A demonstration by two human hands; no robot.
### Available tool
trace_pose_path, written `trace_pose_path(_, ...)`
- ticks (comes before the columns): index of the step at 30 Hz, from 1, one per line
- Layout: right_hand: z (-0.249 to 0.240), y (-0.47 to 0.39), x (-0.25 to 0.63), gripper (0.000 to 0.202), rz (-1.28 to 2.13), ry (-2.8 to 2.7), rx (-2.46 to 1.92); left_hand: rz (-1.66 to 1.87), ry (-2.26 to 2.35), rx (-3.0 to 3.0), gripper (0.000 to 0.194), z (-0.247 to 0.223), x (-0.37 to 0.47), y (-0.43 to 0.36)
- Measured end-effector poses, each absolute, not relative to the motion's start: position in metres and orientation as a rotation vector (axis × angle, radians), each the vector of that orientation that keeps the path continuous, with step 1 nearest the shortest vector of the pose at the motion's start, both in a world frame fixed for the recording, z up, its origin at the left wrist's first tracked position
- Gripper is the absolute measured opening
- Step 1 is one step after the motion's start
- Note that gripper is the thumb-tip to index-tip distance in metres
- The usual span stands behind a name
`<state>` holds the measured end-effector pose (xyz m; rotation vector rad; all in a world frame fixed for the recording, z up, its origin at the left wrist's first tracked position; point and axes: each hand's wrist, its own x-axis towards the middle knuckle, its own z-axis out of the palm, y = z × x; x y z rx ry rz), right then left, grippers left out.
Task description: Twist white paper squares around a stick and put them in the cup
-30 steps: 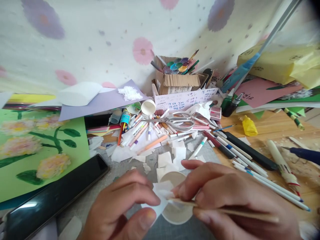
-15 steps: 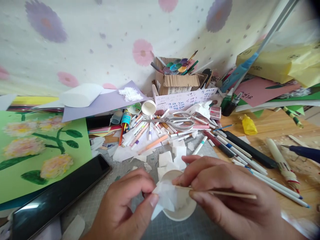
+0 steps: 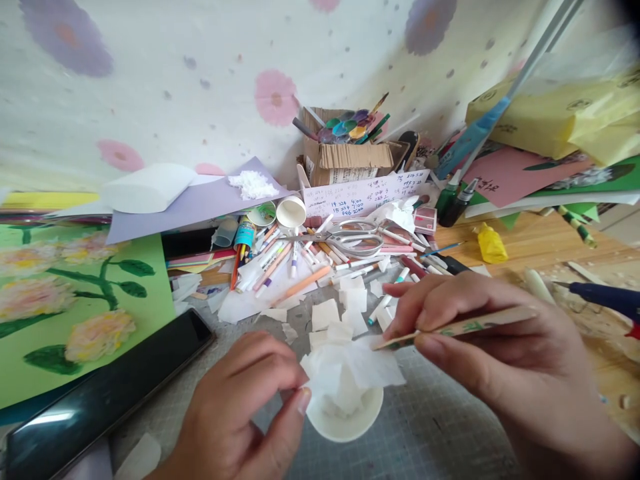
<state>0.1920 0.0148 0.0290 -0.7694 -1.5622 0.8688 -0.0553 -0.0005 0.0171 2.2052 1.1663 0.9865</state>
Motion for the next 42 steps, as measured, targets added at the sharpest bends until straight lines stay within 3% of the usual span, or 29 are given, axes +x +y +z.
trace_pose_path(7, 0.04, 0.016, 0.184, 0.02, 0.859, -1.978, -0.829, 1.156, 1.171, 2.037, 0.02, 0.011, -0.061, 0.0)
trace_pose_path(13, 0.035, 0.012, 0.178, 0.02, 0.858, -1.762, -0.774, 1.194, 1.343, 1.756, 0.032, 0.009, -0.061, -0.003)
trace_pose_path(23, 0.025, -0.002, 0.167, 0.022, 1.07, -1.672, -0.562, 1.189, 1.216, 1.777, 0.026, 0.013, -0.059, -0.003)
trace_pose_path(30, 0.029, -0.002, 0.163, 0.019, 1.08, -1.722, -0.595, 1.14, 1.169, 1.575, 0.011, 0.015, -0.059, -0.008)
trace_pose_path(35, 0.022, -0.004, 0.161, 0.019, 0.987, -1.714, -0.592, 1.063, 1.11, 1.774, 0.029, 0.016, -0.064, -0.003)
trace_pose_path(42, 0.014, -0.005, 0.16, 0.017, 1.061, -1.616, -0.559, 1.13, 1.222, 1.778, 0.017, 0.015, -0.06, -0.005)
